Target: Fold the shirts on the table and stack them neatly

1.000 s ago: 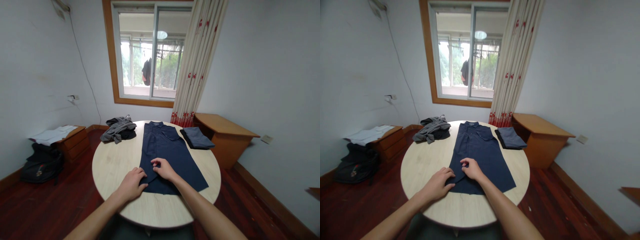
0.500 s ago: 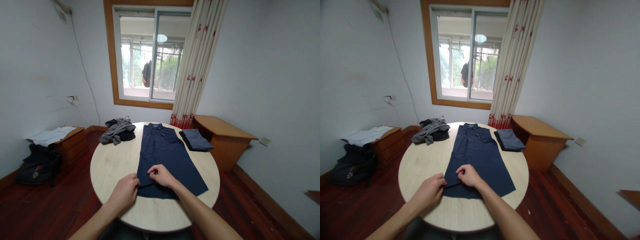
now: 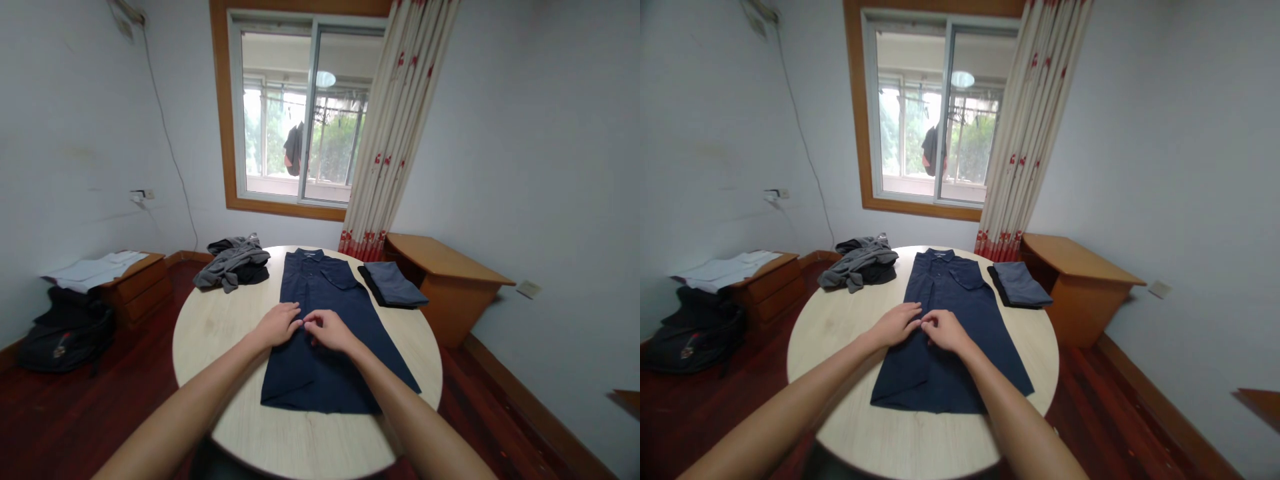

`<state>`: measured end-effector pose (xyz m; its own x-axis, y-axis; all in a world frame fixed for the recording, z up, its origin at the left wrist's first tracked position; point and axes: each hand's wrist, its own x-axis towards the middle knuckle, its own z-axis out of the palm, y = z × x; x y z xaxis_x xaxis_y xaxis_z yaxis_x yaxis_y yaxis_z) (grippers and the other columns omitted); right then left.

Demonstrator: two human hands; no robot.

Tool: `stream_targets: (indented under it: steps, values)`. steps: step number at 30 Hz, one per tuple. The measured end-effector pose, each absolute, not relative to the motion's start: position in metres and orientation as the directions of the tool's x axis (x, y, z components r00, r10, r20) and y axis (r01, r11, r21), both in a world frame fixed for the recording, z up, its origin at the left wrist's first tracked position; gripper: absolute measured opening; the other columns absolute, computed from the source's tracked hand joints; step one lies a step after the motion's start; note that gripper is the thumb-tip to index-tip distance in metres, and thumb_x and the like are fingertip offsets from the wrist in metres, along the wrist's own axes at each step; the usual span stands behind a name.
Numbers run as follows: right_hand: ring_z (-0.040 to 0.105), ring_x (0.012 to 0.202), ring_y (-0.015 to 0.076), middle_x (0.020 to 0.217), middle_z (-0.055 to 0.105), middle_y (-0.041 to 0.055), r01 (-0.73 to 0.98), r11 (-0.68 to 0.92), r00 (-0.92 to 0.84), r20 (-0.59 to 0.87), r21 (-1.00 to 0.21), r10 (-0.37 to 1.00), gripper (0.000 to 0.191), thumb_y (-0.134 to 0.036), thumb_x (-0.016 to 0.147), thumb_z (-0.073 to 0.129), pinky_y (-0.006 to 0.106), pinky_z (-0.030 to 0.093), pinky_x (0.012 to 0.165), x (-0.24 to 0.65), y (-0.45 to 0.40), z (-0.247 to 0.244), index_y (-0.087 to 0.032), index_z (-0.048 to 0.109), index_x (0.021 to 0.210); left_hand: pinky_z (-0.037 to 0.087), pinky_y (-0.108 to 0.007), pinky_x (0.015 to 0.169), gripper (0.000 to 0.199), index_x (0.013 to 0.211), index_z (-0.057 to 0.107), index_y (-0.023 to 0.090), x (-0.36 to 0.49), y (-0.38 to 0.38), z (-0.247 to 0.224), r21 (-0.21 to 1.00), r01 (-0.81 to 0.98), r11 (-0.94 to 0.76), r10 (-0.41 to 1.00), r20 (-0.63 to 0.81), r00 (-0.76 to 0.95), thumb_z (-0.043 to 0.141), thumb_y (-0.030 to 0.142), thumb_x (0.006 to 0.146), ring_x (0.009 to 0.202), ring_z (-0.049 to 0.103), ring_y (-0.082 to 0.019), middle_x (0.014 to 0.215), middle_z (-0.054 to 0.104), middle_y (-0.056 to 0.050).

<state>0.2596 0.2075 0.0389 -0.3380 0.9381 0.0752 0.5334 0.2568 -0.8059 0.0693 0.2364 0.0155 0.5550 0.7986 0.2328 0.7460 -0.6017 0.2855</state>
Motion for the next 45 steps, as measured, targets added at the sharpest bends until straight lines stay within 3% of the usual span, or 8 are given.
stream_targets:
  steps: [3,6,10,15,25,29,37,45]
  values:
    - [0.069,0.079,0.0193,0.093,0.075,0.0085,0.629,0.388,-0.267,0.282,-0.674,0.922,0.023,-0.024,0.087,0.058,0.029,0.053,0.076,0.261,0.233,0.036,-0.016,0.073,0.101,0.026,-0.045,0.117,0.064,0.147,0.043,0.012,0.072,0.267,-0.001,0.182,0.78,-0.598,0.801,0.11,0.589,0.038,0.052,0.098,0.146,0.029,-0.03,0.156,0.035,-0.016]
    - [0.069,0.095,0.0223,0.109,0.074,0.0118,0.677,0.41,-0.266,0.317,-0.611,0.91,0.032,-0.028,0.088,0.057,0.032,0.052,0.089,0.259,0.261,0.031,-0.013,0.071,0.112,0.018,-0.054,0.118,0.084,0.155,0.026,0.007,0.073,0.276,-0.009,0.152,0.802,-0.578,0.808,-0.028,0.588,0.031,0.066,0.095,0.15,0.009,-0.037,0.161,0.013,-0.021]
    - [0.061,0.119,0.0252,0.129,0.065,0.015,0.733,0.467,-0.351,0.313,-0.495,0.883,0.042,-0.03,0.089,0.055,0.036,0.044,0.106,0.247,0.301,0.023,-0.01,0.065,0.125,0.015,-0.059,0.117,0.108,0.155,0.025,0.006,0.081,0.27,-0.008,0.209,0.678,-0.704,0.678,-0.084,0.73,0.044,0.082,0.081,0.148,0.012,-0.042,0.159,0.016,-0.024]
    - [0.037,0.143,0.0264,0.151,0.044,0.0166,0.798,0.487,-0.443,0.202,-0.355,0.874,0.058,-0.038,0.094,0.05,0.041,0.027,0.118,0.223,0.35,0.011,-0.008,0.049,0.143,0.011,-0.047,0.122,0.091,0.154,0.028,0.007,0.09,0.263,-0.015,0.279,0.476,-0.834,0.531,0.175,0.829,0.036,0.073,0.092,0.148,0.021,-0.031,0.157,0.028,-0.021]
    - [0.009,0.152,0.024,0.164,0.014,0.009,0.921,0.339,-0.344,0.006,-0.194,0.939,0.074,-0.057,0.099,0.021,0.049,0.005,0.122,0.187,0.451,-0.011,-0.01,0.023,0.156,0.012,-0.051,0.122,0.094,0.153,0.031,0.006,0.087,0.255,0.002,0.388,0.469,-0.793,0.548,0.12,0.828,0.037,0.076,0.091,0.149,0.017,-0.032,0.158,0.025,-0.021]
    - [0.005,0.153,0.0241,0.165,0.01,0.0079,0.933,0.292,-0.307,-0.038,-0.212,0.951,0.079,-0.062,0.097,0.019,0.049,0.007,0.122,0.184,0.492,-0.011,-0.01,0.019,0.157,0.02,-0.052,0.121,0.09,0.152,0.032,0.006,0.09,0.263,-0.012,0.304,0.459,-0.835,0.525,0.187,0.831,0.041,0.072,0.092,0.147,0.024,-0.034,0.156,0.03,-0.021]
    - [0.004,0.153,0.0217,0.165,0.008,0.0086,0.941,0.253,-0.269,-0.041,-0.222,0.962,0.079,-0.062,0.097,0.022,0.048,0.003,0.121,0.183,0.563,-0.012,-0.011,0.017,0.158,0.043,-0.045,0.108,0.044,0.142,0.048,0.013,0.104,0.283,-0.06,-0.027,0.475,-0.879,0.441,0.332,0.834,0.035,0.032,0.105,0.136,0.045,-0.03,0.145,0.051,-0.013]
    - [0.01,0.152,0.0237,0.164,0.016,0.0093,0.924,0.248,-0.249,0.036,-0.292,0.968,0.072,-0.059,0.099,0.023,0.055,0.007,0.12,0.185,0.587,-0.014,-0.013,0.027,0.155,0.047,-0.046,0.103,0.042,0.142,0.047,0.012,0.111,0.287,-0.075,-0.051,0.478,-0.877,0.429,0.367,0.825,0.037,0.029,0.105,0.133,0.05,-0.03,0.142,0.054,-0.012]
